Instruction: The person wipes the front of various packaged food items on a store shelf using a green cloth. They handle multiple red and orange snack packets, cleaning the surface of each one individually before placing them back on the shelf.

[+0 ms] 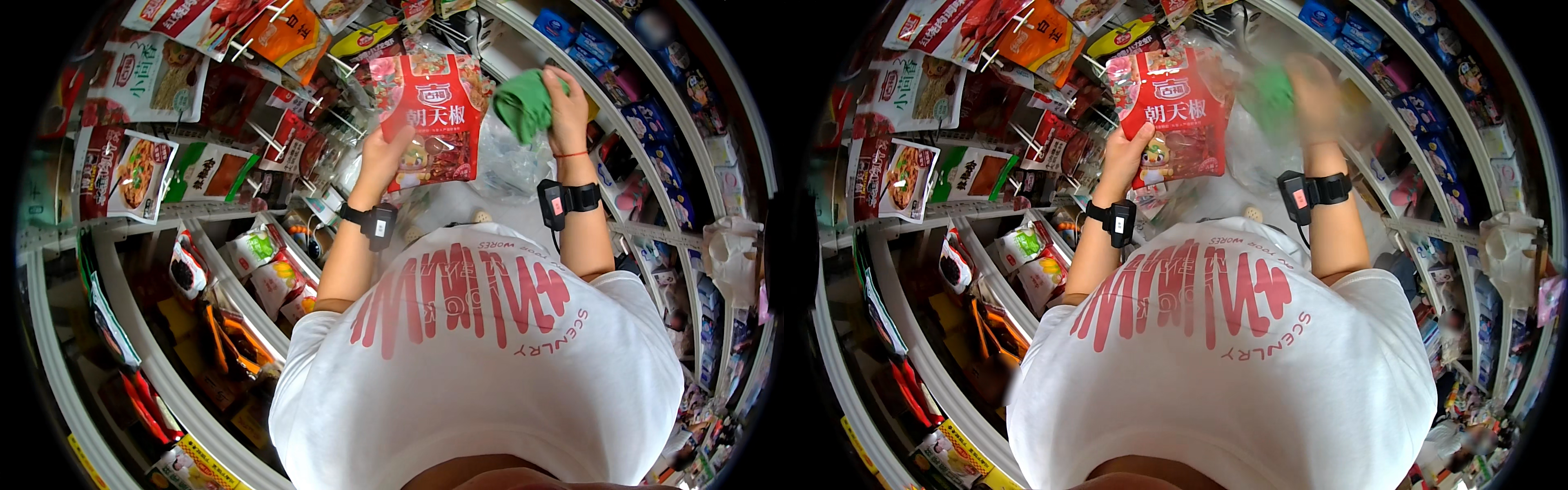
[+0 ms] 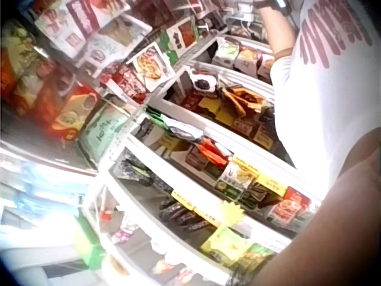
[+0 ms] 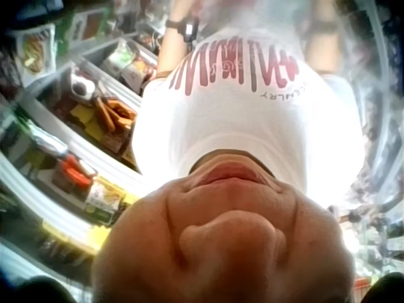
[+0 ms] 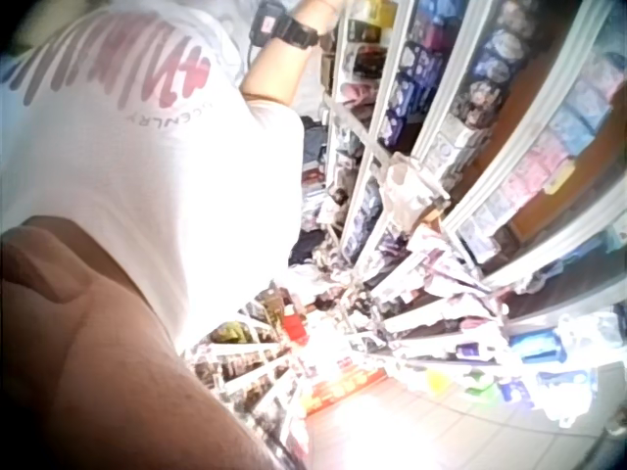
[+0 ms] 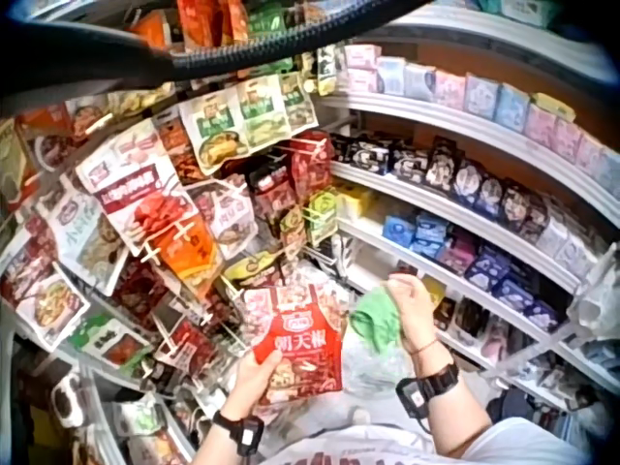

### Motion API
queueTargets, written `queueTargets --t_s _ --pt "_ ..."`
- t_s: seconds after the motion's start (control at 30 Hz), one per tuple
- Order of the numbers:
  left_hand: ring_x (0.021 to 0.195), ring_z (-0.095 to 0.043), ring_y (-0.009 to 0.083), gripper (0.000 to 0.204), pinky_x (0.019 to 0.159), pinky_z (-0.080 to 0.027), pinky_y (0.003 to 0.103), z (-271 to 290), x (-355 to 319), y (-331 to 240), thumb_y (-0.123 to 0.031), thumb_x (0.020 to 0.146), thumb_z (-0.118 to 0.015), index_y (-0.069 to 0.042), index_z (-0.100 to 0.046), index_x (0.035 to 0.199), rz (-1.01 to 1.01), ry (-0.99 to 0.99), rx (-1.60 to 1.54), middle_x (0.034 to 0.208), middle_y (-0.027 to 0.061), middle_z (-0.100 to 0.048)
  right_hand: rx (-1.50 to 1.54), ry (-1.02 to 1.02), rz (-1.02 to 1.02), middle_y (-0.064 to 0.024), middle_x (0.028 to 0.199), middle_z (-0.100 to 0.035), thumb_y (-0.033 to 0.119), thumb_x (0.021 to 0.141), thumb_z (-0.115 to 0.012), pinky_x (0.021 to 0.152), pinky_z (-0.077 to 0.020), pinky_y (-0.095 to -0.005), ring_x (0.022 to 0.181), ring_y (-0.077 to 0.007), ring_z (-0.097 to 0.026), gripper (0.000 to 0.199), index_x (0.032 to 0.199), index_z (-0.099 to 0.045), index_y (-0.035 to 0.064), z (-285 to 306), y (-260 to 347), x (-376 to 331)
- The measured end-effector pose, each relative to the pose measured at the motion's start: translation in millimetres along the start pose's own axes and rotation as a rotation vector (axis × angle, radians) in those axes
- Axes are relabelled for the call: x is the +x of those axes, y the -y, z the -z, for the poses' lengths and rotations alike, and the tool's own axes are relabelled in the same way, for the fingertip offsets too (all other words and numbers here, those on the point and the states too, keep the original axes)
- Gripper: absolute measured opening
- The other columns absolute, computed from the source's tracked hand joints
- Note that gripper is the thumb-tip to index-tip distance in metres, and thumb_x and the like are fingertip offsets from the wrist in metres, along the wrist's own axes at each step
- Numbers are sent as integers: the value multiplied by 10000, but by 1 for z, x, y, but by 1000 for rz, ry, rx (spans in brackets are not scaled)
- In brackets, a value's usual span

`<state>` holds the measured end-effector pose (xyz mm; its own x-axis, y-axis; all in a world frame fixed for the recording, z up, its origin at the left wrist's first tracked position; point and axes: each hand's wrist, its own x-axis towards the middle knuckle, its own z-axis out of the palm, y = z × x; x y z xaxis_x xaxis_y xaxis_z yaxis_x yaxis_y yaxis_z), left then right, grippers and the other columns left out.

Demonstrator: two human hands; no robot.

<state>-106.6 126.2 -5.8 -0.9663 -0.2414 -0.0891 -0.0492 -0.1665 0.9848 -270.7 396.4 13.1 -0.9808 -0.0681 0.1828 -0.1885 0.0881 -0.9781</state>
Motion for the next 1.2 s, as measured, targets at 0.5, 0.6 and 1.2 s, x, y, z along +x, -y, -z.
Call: queueTargets --t_s 0.5,0.6,1.2 --pt "885 -575 89 248 791 -462 245 -18 11 12 -131 902 -600 -10 -606 1117 -13 48 74 998 21 -642 -115 528 218 -95 1155 -570 -50 735 -433 965 -413 -309 1092 -188 -538 443 1144 -570 49 -42 34 -25" --pt "872 -567 67 253 796 -453 233 -22 10 9 -186 923 -597 -15 -612 1108 -9 48 107 1006 -3 -636 12 324 176 -77 1154 -565 -50 742 -424 906 -449 -283 1046 -161 -548 446 1145 -584 55 -45 53 -27" --pt "825 -578 85 265 755 -460 247 -17 13 2 -236 944 -566 -13 -604 1081 -21 -125 -69 974 11 -642 19 525 21 -74 1166 -629 -93 719 -395 953 -421 -269 1116 -159 -538 419 1027 -649 37 -36 22 -29"
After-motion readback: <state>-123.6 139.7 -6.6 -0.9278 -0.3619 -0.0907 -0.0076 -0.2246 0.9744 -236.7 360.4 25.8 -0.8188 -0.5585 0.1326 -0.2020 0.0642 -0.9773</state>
